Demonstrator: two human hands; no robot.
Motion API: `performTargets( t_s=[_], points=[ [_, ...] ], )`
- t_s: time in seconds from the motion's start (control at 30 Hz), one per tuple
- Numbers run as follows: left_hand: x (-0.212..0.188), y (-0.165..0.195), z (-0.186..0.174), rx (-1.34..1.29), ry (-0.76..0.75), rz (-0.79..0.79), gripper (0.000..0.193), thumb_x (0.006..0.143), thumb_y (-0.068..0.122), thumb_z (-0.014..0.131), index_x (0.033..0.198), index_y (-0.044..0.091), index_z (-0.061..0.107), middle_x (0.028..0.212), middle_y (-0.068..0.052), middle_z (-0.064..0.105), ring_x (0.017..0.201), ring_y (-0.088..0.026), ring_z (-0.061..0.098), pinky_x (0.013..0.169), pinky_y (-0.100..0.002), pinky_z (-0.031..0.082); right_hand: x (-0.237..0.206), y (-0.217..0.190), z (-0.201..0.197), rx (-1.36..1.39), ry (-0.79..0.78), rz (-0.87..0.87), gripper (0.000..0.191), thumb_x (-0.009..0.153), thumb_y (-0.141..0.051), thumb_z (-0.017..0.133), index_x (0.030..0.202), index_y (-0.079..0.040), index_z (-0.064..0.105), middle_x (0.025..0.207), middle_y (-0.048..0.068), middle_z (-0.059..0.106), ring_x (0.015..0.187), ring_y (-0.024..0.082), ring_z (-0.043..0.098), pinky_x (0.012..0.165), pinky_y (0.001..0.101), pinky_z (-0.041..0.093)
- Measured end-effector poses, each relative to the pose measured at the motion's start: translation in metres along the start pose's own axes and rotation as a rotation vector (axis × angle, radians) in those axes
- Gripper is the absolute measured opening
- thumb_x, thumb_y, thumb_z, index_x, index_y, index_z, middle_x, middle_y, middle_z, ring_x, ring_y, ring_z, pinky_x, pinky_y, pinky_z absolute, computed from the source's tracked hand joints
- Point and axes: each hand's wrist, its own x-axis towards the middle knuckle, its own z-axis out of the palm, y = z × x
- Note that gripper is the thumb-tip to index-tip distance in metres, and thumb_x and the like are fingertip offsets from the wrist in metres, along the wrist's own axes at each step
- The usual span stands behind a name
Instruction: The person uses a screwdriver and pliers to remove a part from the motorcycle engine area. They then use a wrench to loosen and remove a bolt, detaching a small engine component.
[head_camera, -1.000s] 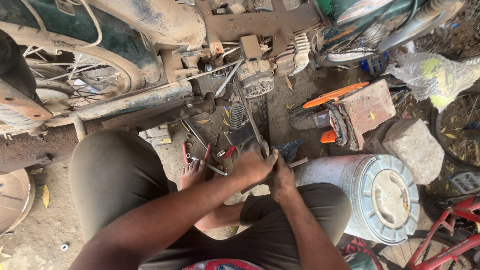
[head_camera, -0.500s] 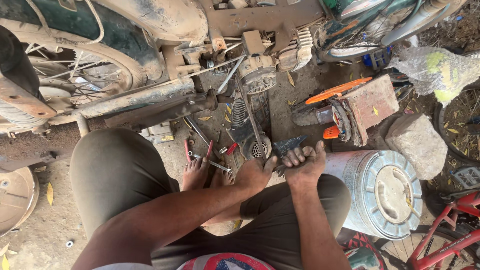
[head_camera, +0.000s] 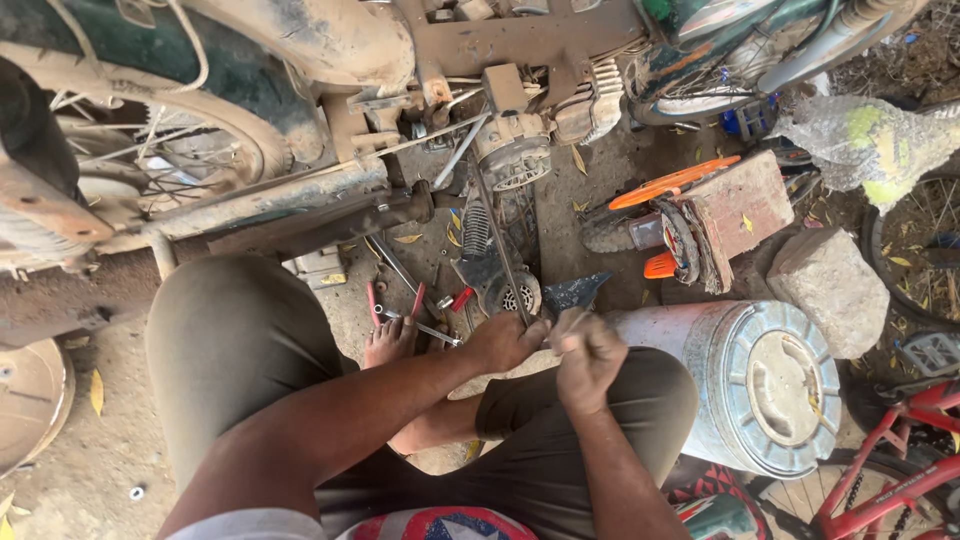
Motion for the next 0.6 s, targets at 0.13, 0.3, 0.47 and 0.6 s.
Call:
performTargets(
  t_s=[0.13, 0.3, 0.47, 0.6],
  points=[
    [0.029, -0.021, -0.002, -0.430, -0.332, -0.022, 0.041, 0.097, 0.044, 0.067, 0.115, 0.008, 0.069, 0.105, -0.016, 0.068, 0.100, -0.025, 0.064, 0.087, -0.041, 0.050, -0.012, -0.007, 0.030, -0.631, -0.587, -0.303, 0.033, 0.079, -0.022, 0.084, 0.072, -0.006, 0.057, 0.074, 0.007, 0.058, 0.068, 0.021, 0.061, 0.062, 0.0387, 0.051],
    [0.037, -0.019, -0.014, -0.457, -0.352, -0.220, 0.061, 0.089, 0.057, 0.071, 0.125, 0.007, 0.073, 0.120, -0.015, 0.075, 0.111, -0.023, 0.066, 0.095, -0.039, 0.051, -0.014, -0.009, 0.051, -0.623, -0.774, -0.202, 0.036, 0.080, -0.030, 0.087, 0.075, -0.006, 0.061, 0.076, 0.008, 0.063, 0.073, 0.023, 0.065, 0.069, 0.0385, 0.053],
    [0.027, 0.006, -0.048, -0.621, -0.367, -0.412, 0.060, 0.094, 0.061, 0.056, 0.119, 0.009, 0.071, 0.112, -0.010, 0.078, 0.101, -0.026, 0.072, 0.083, -0.044, 0.055, -0.024, -0.008, 0.018, -0.453, -0.073, 0.040, 0.032, 0.101, -0.035, 0.064, 0.089, -0.005, 0.065, 0.088, 0.007, 0.066, 0.082, 0.017, 0.064, 0.074, 0.0344, 0.054],
    [0.029, 0.020, -0.056, -0.593, -0.354, -0.411, 0.058, 0.097, 0.060, 0.051, 0.117, 0.011, 0.072, 0.109, -0.006, 0.079, 0.099, -0.019, 0.069, 0.079, -0.044, 0.055, -0.054, 0.000, 0.008, -0.005, 0.289, 0.755, 0.055, 0.107, -0.044, 0.063, 0.068, -0.009, 0.046, 0.062, 0.006, 0.047, 0.047, 0.021, 0.044, 0.038, 0.0373, 0.034]
  ],
)
